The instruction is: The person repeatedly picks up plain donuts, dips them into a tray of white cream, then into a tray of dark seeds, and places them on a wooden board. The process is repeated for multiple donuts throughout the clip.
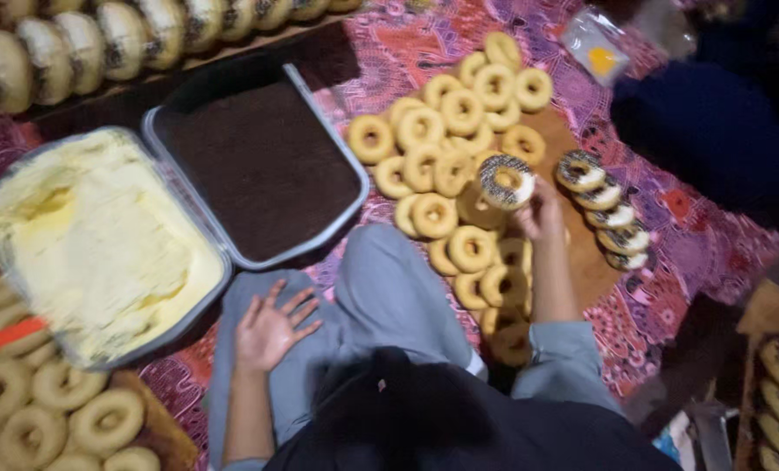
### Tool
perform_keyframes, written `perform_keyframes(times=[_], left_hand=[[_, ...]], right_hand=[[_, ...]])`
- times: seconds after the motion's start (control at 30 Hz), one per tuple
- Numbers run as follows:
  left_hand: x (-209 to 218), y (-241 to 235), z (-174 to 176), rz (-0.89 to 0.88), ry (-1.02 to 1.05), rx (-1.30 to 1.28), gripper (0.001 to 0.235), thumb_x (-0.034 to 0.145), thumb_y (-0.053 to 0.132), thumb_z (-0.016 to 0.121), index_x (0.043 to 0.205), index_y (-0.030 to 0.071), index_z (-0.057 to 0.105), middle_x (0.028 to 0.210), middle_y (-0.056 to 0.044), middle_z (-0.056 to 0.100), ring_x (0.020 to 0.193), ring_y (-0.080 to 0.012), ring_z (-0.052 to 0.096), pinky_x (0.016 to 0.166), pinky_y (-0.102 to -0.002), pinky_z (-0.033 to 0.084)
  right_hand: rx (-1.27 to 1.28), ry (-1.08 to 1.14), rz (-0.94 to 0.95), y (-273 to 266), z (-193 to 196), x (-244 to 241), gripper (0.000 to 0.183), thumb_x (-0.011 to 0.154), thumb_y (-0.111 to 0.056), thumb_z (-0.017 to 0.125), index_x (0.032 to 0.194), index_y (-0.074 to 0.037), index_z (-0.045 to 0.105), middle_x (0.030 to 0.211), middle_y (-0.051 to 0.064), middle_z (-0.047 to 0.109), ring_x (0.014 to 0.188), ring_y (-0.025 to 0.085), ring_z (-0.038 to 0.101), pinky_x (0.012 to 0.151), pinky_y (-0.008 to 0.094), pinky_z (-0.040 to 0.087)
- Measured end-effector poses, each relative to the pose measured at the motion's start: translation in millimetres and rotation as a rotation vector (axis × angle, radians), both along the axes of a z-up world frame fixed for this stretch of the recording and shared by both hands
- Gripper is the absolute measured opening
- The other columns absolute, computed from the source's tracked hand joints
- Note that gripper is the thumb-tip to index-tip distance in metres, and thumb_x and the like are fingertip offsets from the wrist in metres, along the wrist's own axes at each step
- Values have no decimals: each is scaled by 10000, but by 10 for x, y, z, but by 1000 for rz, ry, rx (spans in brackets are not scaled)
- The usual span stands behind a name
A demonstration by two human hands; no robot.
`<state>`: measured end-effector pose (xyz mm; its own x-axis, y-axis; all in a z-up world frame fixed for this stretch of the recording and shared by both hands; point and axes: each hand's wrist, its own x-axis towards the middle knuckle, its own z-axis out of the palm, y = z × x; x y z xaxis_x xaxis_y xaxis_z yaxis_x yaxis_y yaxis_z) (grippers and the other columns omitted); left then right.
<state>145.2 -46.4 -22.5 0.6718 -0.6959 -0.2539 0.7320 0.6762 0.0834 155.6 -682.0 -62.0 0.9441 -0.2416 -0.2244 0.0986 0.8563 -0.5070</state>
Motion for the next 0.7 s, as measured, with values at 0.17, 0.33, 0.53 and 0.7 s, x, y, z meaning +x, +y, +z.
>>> perform_keyframes(times=[0.17, 0.33, 0.53, 0.7], left_hand=[[12, -97, 54, 55, 67, 142, 531, 1032, 530, 508, 1438, 190, 550, 1566, -297, 409, 1444, -479, 374, 1118, -740, 263], [29, -229, 101, 101, 80, 259, 531, 1025, 522, 516, 1446, 200, 555, 1570, -303, 401, 1460, -482, 349, 1123, -737, 242], [129, -363, 189, 141, 156, 437, 553, 993, 560, 510, 1428, 223, 555, 1568, -309, 405, 1460, -486, 343, 1119, -735, 238], [147, -382, 222, 128, 154, 505, 550, 988, 570, 503, 1420, 233, 553, 1583, -303, 392, 1471, -484, 335, 1122, -728, 238]], right_hand=[[-370, 494, -571, -1232, 30, 48, 245, 969, 89, 460, 1136, -54, 570, 1025, 170, 703, 825, 275, 778, 649, 415, 643], [-620, 625, -564, -1790, -166, 542, 242, 930, 61, 559, 1123, -79, 604, 961, 114, 717, 805, 276, 750, 623, 431, 611], [-1562, 913, -485, -2116, -392, 797, 167, 782, -11, 714, 921, -91, 759, 917, 118, 757, 806, 243, 741, 740, 366, 597], [-2047, 1111, -209, -2247, -314, 541, 69, 901, -131, 740, 934, -108, 796, 1064, 205, 725, 960, 349, 684, 886, 421, 544]])
